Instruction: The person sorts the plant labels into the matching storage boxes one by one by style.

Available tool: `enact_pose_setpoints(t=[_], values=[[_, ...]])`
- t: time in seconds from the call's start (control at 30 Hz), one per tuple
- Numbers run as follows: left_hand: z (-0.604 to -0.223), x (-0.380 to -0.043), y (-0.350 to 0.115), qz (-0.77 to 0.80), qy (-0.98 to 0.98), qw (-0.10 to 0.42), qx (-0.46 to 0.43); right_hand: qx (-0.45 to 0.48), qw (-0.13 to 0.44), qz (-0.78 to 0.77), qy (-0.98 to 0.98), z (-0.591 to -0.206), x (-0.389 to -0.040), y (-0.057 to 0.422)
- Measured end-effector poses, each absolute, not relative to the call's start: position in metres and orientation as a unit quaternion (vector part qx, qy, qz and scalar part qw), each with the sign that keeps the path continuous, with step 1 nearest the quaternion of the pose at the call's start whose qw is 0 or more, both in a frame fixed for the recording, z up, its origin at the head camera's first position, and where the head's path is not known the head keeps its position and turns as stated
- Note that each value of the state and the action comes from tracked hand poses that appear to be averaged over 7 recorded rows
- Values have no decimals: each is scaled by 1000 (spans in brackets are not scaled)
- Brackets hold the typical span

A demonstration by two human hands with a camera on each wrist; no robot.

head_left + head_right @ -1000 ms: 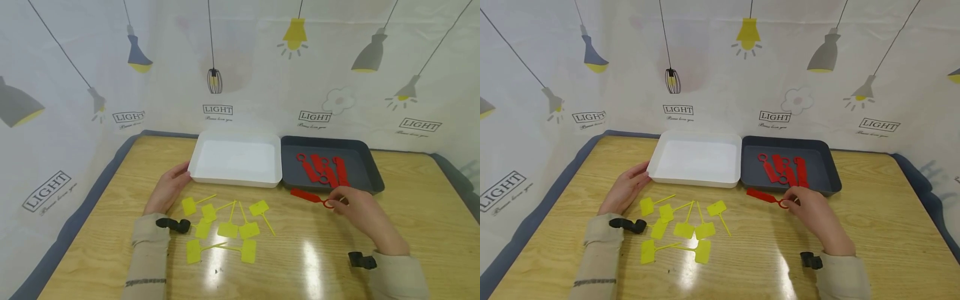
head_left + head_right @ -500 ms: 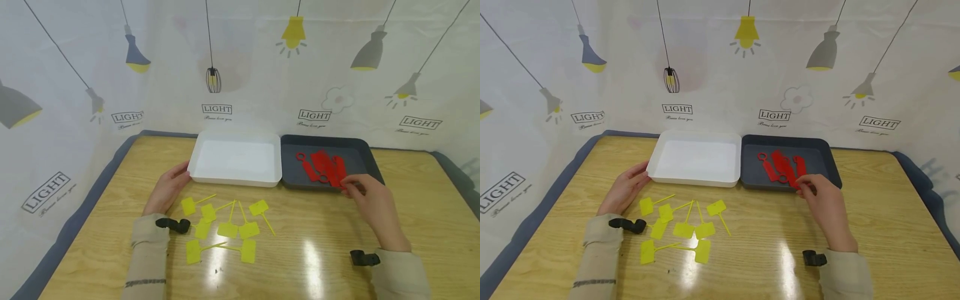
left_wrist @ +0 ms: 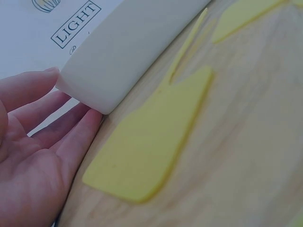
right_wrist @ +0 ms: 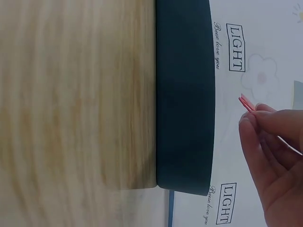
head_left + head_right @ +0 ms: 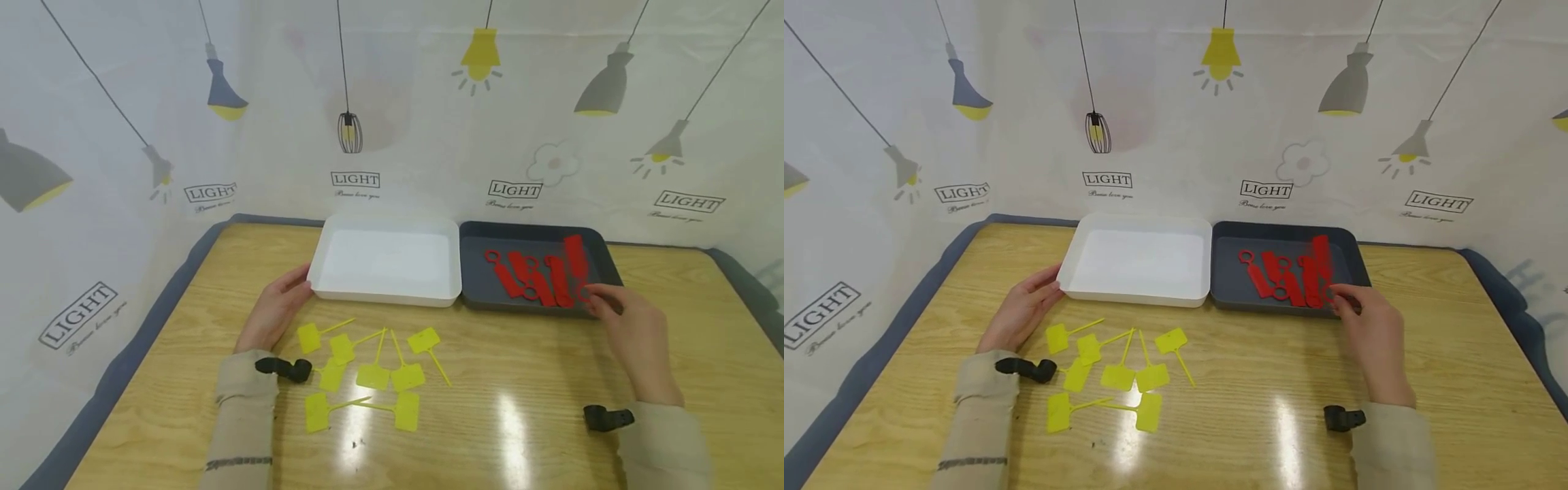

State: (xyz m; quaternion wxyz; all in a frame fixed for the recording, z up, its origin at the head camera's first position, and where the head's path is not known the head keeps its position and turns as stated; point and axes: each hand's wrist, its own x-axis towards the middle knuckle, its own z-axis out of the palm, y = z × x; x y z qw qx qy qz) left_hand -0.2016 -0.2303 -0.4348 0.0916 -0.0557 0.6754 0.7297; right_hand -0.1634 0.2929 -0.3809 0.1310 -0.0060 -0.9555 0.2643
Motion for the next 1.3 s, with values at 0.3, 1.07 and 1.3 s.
enact_pose_setpoints(t=[0.3,1.07,1.3], values=[[-438,-201,-223,703,701,100,-68,-13,108,254,-961,-381,-168,309],[-435,-198,-228,699,704,97,-74,-53,32,271,-961,-390,-189,310],[-432,-201,-230,707,696,98,-79,-39,8,260,-965,-391,-193,309]])
